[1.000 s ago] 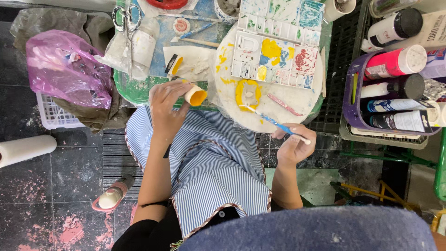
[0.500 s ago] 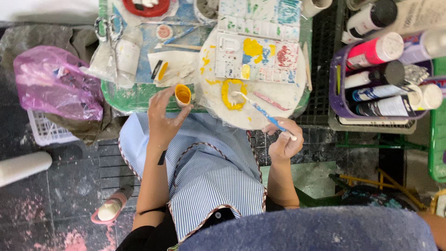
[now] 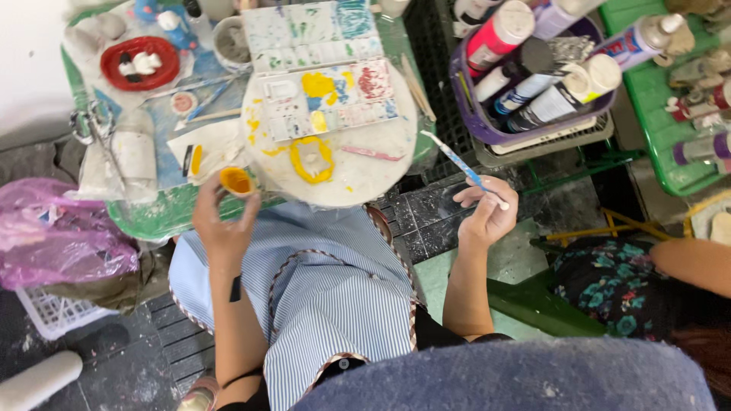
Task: The person cleans a small piece of pottery with a cloth, paints the top of the pottery with a brush, and then paints the inside of a cup-like pottery piece with a brush.
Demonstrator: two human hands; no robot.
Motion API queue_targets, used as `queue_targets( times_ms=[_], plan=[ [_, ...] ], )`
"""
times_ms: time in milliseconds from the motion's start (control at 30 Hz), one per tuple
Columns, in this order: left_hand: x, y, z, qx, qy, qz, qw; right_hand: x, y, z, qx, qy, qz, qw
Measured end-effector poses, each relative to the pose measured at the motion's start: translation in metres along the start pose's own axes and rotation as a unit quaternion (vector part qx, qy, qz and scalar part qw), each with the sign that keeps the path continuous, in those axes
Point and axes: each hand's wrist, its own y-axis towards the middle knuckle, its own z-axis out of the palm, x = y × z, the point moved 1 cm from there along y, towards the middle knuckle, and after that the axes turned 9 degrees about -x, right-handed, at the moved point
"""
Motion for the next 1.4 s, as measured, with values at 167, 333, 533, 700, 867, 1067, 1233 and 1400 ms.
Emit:
queue_targets(
  times_ms=[167, 333, 533, 700, 867, 1067, 1233, 1400],
  plan=[
    [0.013, 0.004, -0.009, -0.029, 0.002, -0.010, 1.000, -0.004, -0.004, -0.001, 0.010, 0.007, 0.032, 0.999],
    [0.014, 0.010, -0.004, -0.028, 0.059, 0.066, 0.996, -0.005, -0.004, 0.007, 0.017, 0.016, 0.038, 0.999],
    [0.018, 0.012, -0.004, 0.017, 0.069, -0.021, 0.997, -0.008, -0.007, 0.010, 0.038, 0.017, 0.052, 0.998],
    [0.026, 0.009, -0.009, 0.018, 0.101, 0.016, 0.995, -0.014, -0.009, 0.020, 0.060, 0.021, 0.075, 0.995],
    [0.028, 0.016, -0.006, -0.002, 0.130, 0.053, 0.990, -0.016, -0.009, 0.028, 0.073, 0.030, 0.064, 0.995],
    [0.030, 0.024, 0.005, 0.031, 0.131, 0.005, 0.991, -0.022, -0.013, 0.030, 0.080, 0.012, 0.062, 0.995],
    [0.030, 0.033, 0.005, 0.001, 0.141, 0.058, 0.988, -0.020, -0.016, 0.029, 0.078, -0.002, 0.103, 0.992],
    [0.035, 0.056, 0.012, 0.011, 0.149, 0.066, 0.987, -0.017, -0.016, 0.032, 0.090, 0.012, 0.105, 0.990]
  ],
)
